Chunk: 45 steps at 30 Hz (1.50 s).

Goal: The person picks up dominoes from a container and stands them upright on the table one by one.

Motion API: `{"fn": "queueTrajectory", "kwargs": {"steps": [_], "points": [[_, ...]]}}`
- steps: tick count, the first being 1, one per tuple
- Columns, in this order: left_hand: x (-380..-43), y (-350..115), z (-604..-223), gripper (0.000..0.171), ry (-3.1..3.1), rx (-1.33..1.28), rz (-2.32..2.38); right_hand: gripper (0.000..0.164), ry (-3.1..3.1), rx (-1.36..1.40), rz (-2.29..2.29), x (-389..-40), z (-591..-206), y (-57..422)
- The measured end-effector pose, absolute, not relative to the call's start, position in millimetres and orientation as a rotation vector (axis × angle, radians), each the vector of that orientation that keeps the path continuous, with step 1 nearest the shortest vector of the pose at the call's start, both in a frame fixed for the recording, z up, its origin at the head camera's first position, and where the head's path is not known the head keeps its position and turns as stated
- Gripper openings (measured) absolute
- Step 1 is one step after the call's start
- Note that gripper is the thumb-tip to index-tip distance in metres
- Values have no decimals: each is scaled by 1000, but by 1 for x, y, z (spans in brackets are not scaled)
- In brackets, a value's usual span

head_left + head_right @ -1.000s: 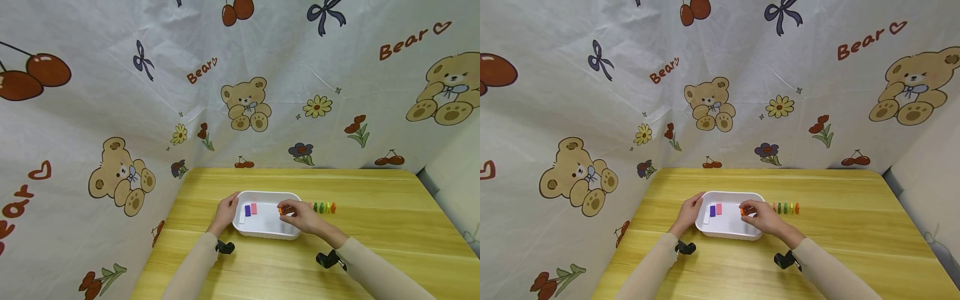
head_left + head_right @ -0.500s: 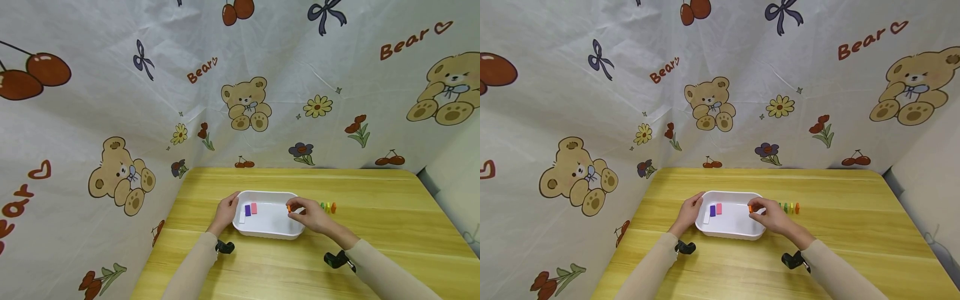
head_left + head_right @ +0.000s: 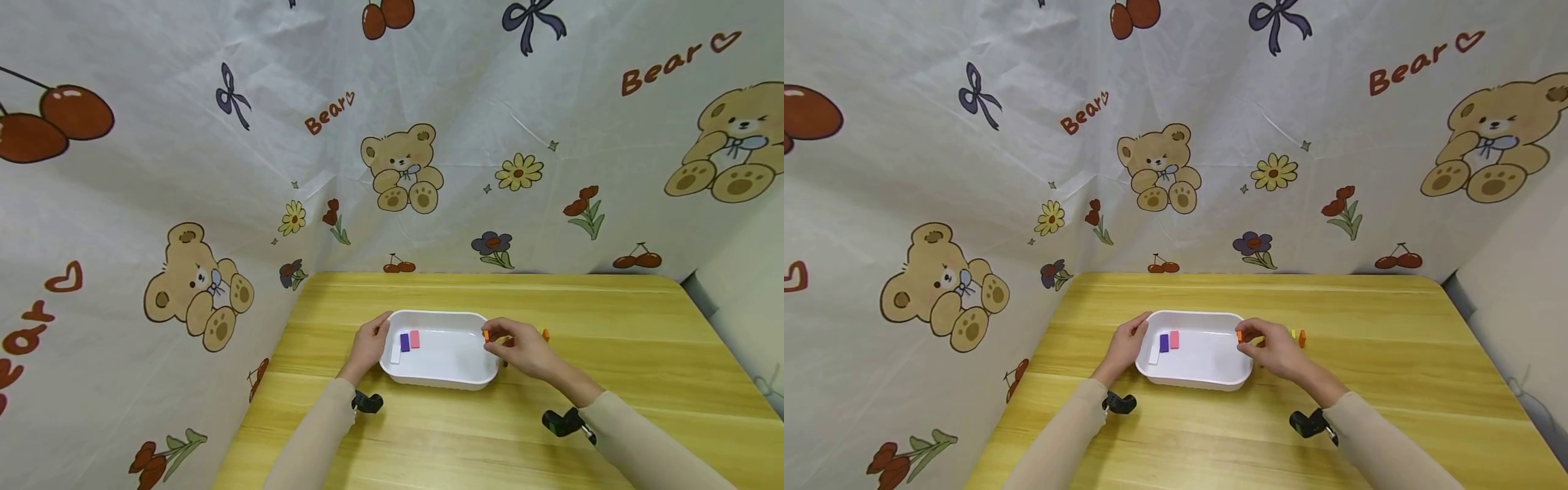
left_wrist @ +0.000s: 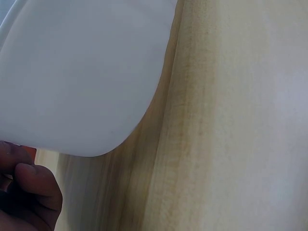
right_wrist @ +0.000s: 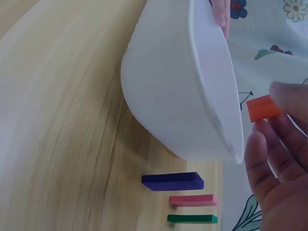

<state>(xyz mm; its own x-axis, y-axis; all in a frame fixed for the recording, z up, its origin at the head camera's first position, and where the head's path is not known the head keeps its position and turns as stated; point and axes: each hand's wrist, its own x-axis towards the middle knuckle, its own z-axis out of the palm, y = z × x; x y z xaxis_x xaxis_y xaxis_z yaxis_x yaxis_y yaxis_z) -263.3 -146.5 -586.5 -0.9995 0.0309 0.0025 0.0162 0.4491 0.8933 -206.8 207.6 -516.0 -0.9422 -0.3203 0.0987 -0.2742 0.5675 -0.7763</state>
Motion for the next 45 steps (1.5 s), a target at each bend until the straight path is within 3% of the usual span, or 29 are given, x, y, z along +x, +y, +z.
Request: {"fn": "queueTrajectory", "kwargs": {"steps": [21, 45], "points": [[-261, -144, -583, 40, 2674, 20, 1623, 24, 2828, -402, -1314, -197, -520, 241], [-264, -145, -587, 40, 2695, 13, 1603, 32, 2832, -283, -1330, -193, -538, 252]]}}
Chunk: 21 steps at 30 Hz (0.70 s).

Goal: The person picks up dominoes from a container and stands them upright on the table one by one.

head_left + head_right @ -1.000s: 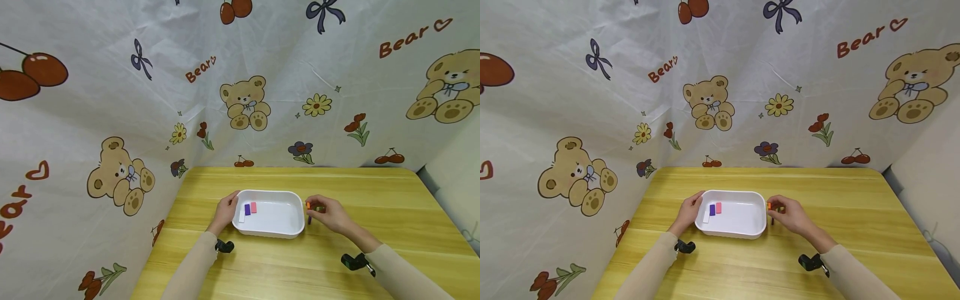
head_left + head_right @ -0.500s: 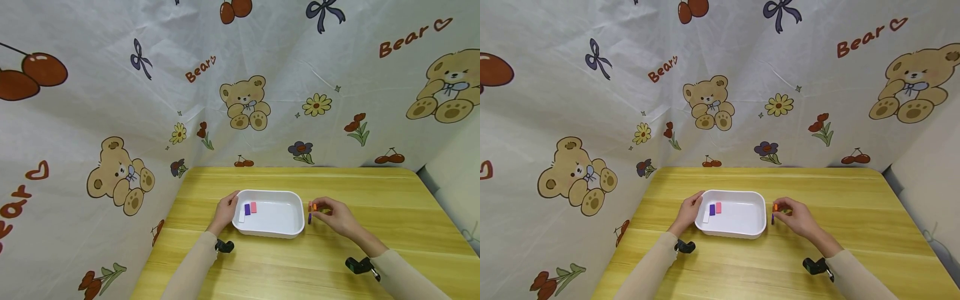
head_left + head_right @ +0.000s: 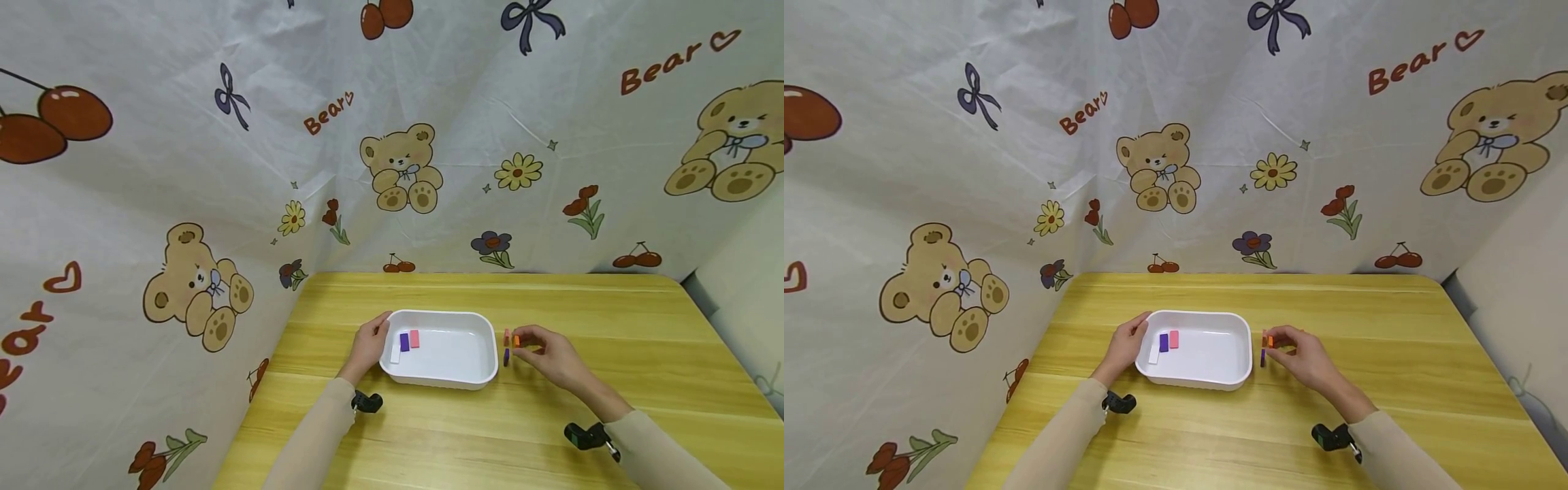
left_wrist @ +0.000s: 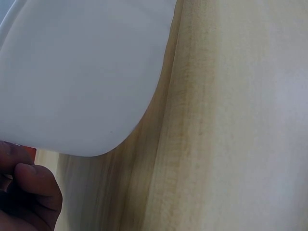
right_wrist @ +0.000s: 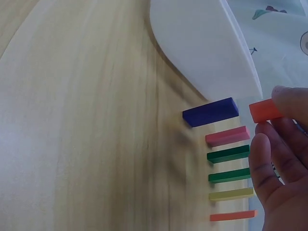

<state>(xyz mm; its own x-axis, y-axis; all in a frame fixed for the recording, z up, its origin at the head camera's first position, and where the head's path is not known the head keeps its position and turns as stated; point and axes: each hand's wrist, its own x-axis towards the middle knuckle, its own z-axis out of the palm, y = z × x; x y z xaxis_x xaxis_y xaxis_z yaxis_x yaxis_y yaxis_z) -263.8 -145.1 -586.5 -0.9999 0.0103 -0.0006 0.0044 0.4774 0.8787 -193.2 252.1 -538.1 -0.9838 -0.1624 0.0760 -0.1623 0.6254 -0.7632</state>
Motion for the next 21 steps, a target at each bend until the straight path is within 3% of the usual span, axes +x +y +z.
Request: {"fn": "queueTrajectory", "kwargs": {"steps": [21], "points": [[-262, -144, -582, 41, 2694, 52, 1608, 29, 2808, -264, -1374, -197, -567, 253]]}}
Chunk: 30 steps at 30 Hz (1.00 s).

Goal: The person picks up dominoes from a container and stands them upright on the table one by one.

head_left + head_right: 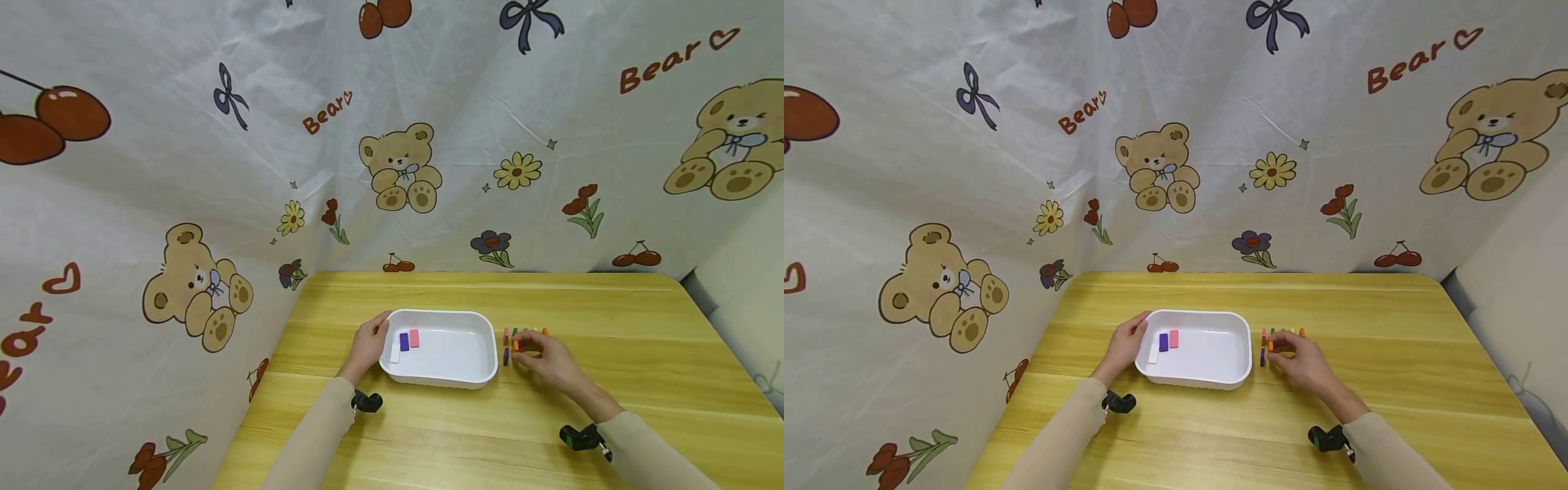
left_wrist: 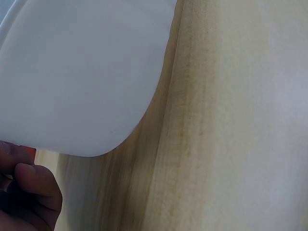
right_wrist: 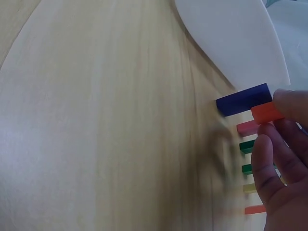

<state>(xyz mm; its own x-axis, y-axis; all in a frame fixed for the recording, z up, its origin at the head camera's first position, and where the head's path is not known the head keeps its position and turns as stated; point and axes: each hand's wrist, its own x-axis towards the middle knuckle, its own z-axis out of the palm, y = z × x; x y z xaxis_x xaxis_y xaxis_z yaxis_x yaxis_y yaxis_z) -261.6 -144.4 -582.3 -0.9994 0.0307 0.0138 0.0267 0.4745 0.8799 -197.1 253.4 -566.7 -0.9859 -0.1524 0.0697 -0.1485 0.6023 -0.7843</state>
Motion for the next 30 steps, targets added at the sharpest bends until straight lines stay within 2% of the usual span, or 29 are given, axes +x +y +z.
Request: {"fn": "queueTrajectory", "kwargs": {"steps": [13, 30], "points": [[-263, -144, -584, 41, 2684, 35, 1621, 28, 2765, -157, -1345, -194, -579, 256], [-262, -145, -584, 41, 2682, 26, 1615, 30, 2773, -181, -1352, -191, -588, 257]]}}
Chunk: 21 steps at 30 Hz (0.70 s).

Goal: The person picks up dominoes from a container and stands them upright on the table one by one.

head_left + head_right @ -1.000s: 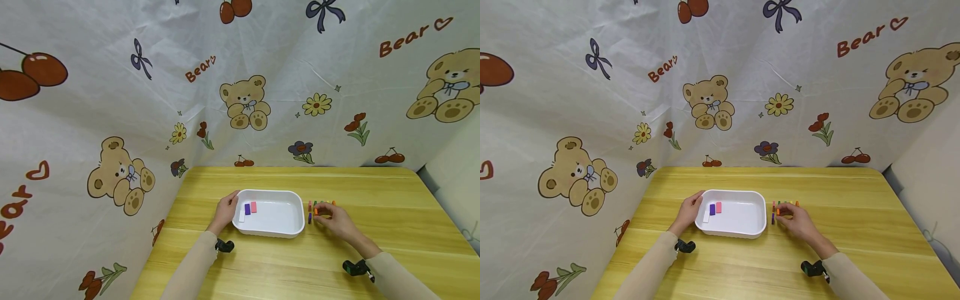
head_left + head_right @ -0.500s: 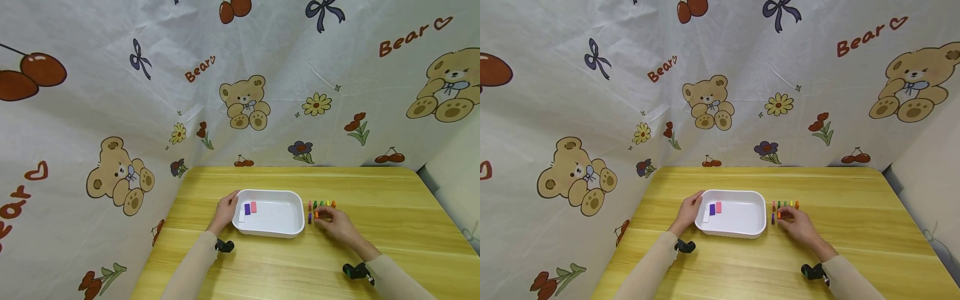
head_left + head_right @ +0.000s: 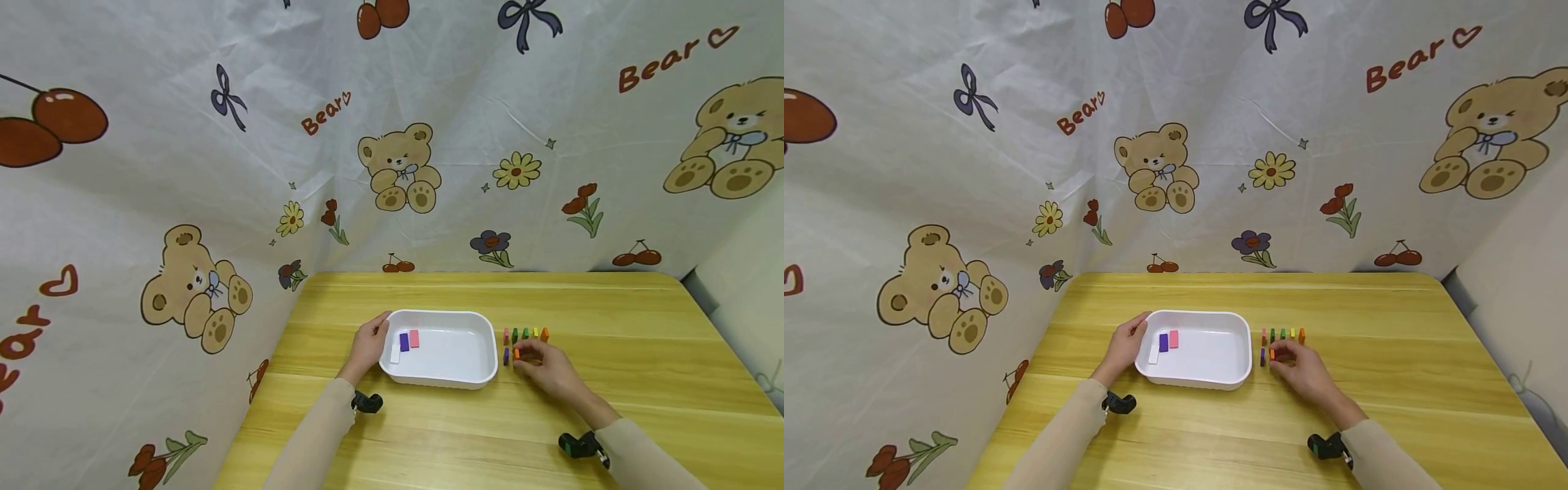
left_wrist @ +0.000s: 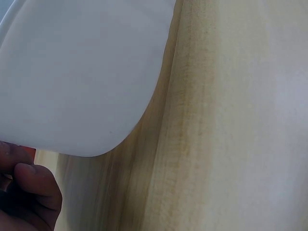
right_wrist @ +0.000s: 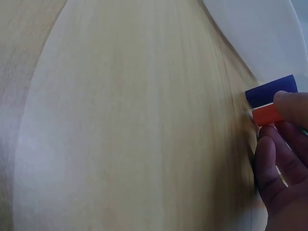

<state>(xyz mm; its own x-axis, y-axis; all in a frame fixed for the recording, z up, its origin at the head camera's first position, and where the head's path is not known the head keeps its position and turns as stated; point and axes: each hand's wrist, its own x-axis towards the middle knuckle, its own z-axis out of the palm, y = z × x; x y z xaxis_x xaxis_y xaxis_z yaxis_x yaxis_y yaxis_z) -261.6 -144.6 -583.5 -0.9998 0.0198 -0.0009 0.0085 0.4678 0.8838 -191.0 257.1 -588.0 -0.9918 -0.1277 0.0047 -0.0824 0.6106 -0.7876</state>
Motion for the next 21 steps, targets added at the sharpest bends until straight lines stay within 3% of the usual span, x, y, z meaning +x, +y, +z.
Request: {"fn": "queueTrajectory", "kwargs": {"steps": [21], "points": [[-262, -145, -586, 41, 2690, 47, 1625, 31, 2773, -148, -1330, -192, -592, 255]]}}
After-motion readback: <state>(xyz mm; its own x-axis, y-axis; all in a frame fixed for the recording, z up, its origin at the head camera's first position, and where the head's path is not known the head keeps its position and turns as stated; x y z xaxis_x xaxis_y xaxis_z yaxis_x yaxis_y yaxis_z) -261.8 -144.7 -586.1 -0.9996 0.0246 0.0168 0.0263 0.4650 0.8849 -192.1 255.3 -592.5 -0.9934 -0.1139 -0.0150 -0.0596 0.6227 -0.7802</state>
